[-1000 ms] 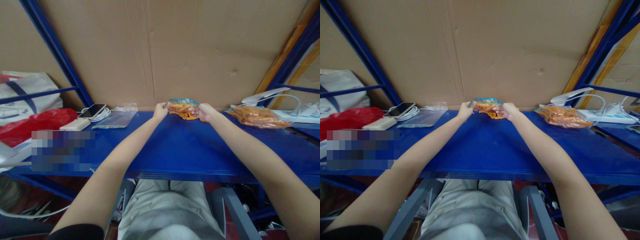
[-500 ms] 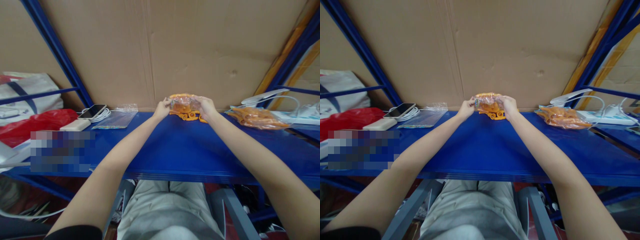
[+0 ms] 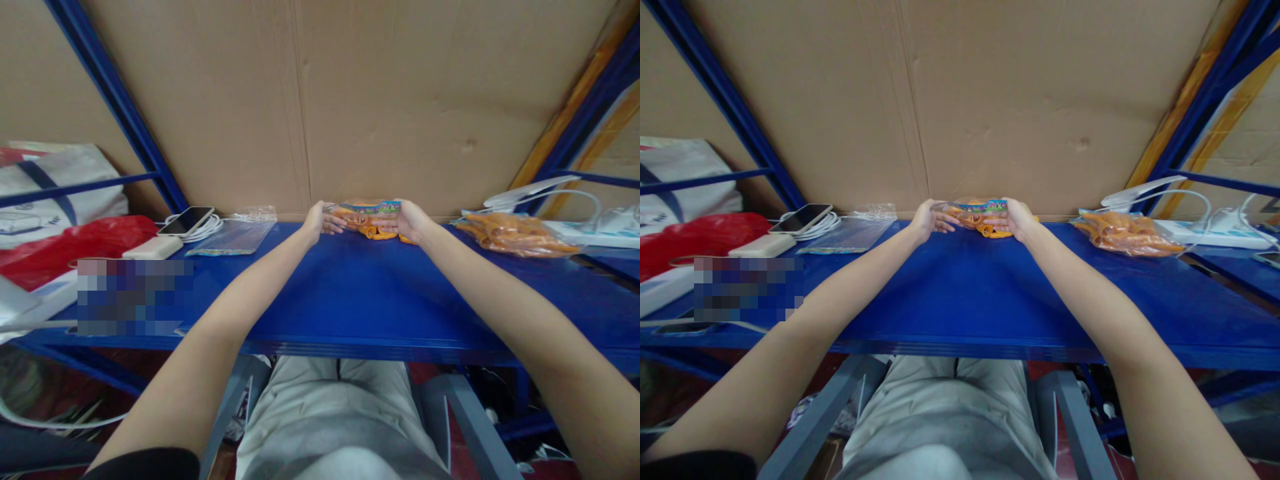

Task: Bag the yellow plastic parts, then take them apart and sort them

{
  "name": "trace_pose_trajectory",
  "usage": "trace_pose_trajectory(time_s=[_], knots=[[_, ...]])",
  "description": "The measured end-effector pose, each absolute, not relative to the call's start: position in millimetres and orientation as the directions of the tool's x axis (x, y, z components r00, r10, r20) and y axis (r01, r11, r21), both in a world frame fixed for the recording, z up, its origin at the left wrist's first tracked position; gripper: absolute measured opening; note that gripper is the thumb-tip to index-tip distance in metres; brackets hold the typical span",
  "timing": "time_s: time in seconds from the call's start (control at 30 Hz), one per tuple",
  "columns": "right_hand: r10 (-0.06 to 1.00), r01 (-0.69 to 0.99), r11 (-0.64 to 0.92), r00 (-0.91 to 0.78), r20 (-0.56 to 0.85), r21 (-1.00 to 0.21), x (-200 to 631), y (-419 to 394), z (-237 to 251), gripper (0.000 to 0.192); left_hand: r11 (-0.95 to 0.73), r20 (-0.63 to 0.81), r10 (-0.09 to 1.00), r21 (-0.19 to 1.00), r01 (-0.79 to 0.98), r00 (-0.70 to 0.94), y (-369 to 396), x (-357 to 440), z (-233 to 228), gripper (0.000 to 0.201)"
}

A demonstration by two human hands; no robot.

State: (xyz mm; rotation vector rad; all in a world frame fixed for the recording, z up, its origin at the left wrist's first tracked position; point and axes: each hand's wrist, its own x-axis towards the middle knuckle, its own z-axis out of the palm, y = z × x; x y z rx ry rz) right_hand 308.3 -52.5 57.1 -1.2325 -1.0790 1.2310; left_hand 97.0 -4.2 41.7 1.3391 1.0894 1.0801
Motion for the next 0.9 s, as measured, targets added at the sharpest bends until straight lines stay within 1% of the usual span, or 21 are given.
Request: trace_pose_trajectory(time_s=[0.03,0.07,0.1,0.2,0.27,0.33,0.4,0.5,0.6,0.67,0.73,0.83,0.9], knots=[[0.996,-0.045,-0.091,0.02,-0.092,-0.995,307.7,-53.5,56.7,0.033,0.022,-0.031,0.982,0.998,0.053,0.184,-6.4,97.1,40.6,0.051],[0.993,-0.018,-0.12,-0.022,-0.119,-0.993,307.1,-54.3,55.9,0.032,0.055,-0.069,0.979,0.995,0.079,0.189,-8.9,97.2,39.1,0.051],[0.989,0.006,-0.14,-0.054,-0.14,-0.99,306.4,-54.7,54.9,0.031,0.066,-0.087,0.977,0.992,0.111,0.196,-11.3,97.4,37.4,0.046],[0.989,0.021,-0.135,-0.063,-0.136,-0.991,303.6,-54.6,51.5,0.024,0.018,-0.066,0.97,0.98,0.2,0.234,-16.1,98.7,32.8,0.025],[0.994,-0.003,-0.109,-0.006,-0.109,-0.994,300.4,-53.4,50.0,0.02,-0.033,-0.017,0.979,0.971,0.235,0.204,-15.4,100.4,31.6,0.021],[0.995,-0.029,-0.065,0.073,-0.067,-0.997,296.6,-51.6,49.5,0.018,-0.101,0.07,0.989,0.963,0.25,0.13,-11.8,102.7,32.4,0.022],[0.992,-0.046,0.003,0.127,-0.003,-0.999,293.2,-49.9,50.1,0.015,-0.189,0.174,0.981,0.951,0.245,0.081,-6.5,104.8,34.5,0.03],[0.988,-0.057,0.084,0.133,0.076,-0.995,289.9,-48.2,52.0,0.012,-0.288,0.277,0.958,0.934,0.213,0.082,1.8,106.4,38.3,0.048],[0.987,-0.069,0.103,0.131,0.093,-0.992,289.2,-46.2,54.5,0.011,-0.335,0.33,0.942,0.933,0.131,0.06,7.9,105.1,42.0,0.055],[0.982,-0.094,0.112,0.161,0.096,-0.989,289.8,-44.0,56.5,0.015,-0.313,0.311,0.95,0.948,0.055,0.043,9.9,102.2,44.4,0.054],[0.976,-0.116,0.118,0.196,0.094,-0.986,290.6,-41.5,58.8,0.018,-0.236,0.235,0.97,0.972,0.014,0.054,10.1,97.3,46.8,0.054],[0.981,-0.102,0.079,0.186,0.059,-0.992,290.7,-38.3,63.5,0.021,-0.112,0.107,0.991,0.992,0.059,0.08,9.0,88.3,52.4,0.059],[0.989,-0.076,0.048,0.147,0.036,-0.996,289.7,-35.6,68.4,0.024,-0.106,0.103,0.994,0.992,0.068,0.045,9.8,83.3,59.2,0.06]])
